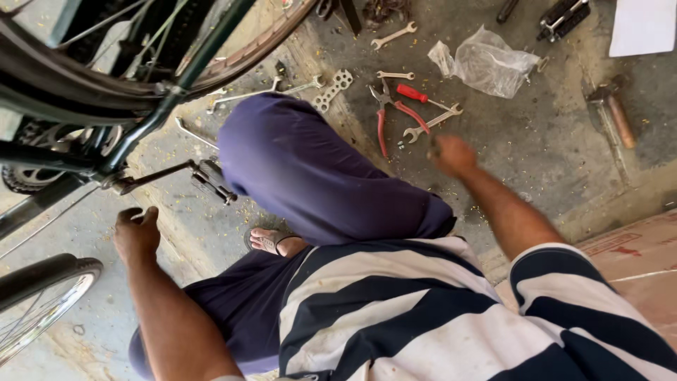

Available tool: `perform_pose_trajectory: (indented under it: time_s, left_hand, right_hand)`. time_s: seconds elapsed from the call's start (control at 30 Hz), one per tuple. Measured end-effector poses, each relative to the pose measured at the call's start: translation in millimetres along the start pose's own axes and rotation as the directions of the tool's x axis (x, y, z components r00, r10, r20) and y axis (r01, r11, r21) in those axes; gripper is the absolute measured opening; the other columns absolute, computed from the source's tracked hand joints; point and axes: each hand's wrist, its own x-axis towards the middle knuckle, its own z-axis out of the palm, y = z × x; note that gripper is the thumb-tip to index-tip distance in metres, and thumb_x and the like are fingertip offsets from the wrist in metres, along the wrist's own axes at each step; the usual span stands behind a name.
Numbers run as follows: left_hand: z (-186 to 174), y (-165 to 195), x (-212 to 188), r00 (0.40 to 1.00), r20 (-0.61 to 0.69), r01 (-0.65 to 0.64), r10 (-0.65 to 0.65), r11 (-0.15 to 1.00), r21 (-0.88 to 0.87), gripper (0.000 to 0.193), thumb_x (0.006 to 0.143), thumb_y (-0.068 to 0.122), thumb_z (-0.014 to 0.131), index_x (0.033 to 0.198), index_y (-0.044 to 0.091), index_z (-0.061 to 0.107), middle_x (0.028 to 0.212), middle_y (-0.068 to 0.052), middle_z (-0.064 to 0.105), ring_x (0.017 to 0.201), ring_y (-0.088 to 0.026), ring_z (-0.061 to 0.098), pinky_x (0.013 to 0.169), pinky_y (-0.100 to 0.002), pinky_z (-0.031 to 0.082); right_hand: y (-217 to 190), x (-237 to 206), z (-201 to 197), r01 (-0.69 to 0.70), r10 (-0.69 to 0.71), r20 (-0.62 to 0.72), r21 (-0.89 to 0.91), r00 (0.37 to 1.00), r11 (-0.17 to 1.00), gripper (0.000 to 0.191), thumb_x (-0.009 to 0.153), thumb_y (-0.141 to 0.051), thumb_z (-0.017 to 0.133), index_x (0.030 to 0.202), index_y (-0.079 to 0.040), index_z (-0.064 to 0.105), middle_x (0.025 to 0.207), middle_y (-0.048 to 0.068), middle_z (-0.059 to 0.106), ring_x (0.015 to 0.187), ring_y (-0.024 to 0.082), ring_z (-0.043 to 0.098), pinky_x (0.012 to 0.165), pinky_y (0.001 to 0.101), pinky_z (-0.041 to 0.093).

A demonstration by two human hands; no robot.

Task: The person sits on the floor and repairs a bicycle chain. They retrieve a small part from a container, attach it to the chain near the rear wheel, and use a screwdriver to tighten a bolt on the chain guard.

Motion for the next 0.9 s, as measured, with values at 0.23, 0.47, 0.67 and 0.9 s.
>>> perform_pose_trajectory:
  time_s: [0.23,0.47,0.67,0.9]
  left_hand:
    - [4.9,5.0,-39.4,0.996,0.007,-0.087,0.087,0.992,0.095,0.048,0.095,0.042,0.077,0.127,0.008,0.071,0.118,-0.015,0.075,0.111,-0.038,0.067,0.097,-0.048,0.049]
    - [19.4,-1.7,-54.0,0.986,0.037,-0.164,0.16,0.978,0.128,0.052,0.092,0.044,0.077,0.127,0.006,0.071,0.118,-0.017,0.075,0.113,-0.039,0.067,0.098,-0.048,0.049]
    - [30.7,12.7,-64.7,0.988,0.091,-0.141,0.123,0.963,0.228,0.054,0.093,0.048,0.075,0.129,0.008,0.071,0.118,-0.014,0.076,0.116,-0.039,0.067,0.101,-0.049,0.049]
    - [31.3,32.0,-64.9,0.991,0.136,-0.019,-0.017,0.966,0.259,0.053,0.094,0.047,0.073,0.131,0.011,0.07,0.121,-0.013,0.076,0.116,-0.037,0.068,0.102,-0.05,0.048]
  right_hand:
    - [-29.1,-9.9,46.7,0.279,-0.279,0.084,0.009,0.957,0.96,0.056,0.086,-0.041,0.073,0.129,-0.008,0.057,0.119,0.018,0.064,0.105,0.04,0.065,0.086,0.0523,0.052]
    - [-30.5,36.5,18.8,0.226,-0.198,-0.176,0.158,0.964,0.961,0.036,0.092,-0.03,0.072,0.121,-0.011,0.061,0.114,0.015,0.065,0.105,0.038,0.065,0.089,0.0502,0.053]
    - [37.3,75.4,-22.9,0.13,-0.06,-0.468,0.119,0.882,0.984,0.053,0.084,-0.022,0.081,0.13,-0.006,0.059,0.14,0.024,0.049,0.128,0.044,0.051,0.105,0.0518,0.046]
    - [45.4,105.2,-77.2,0.101,-0.112,-0.303,-0.051,0.947,0.994,0.075,0.08,-0.034,0.085,0.147,-0.018,0.056,0.159,0.028,0.027,0.144,0.047,0.03,0.115,0.0573,0.034]
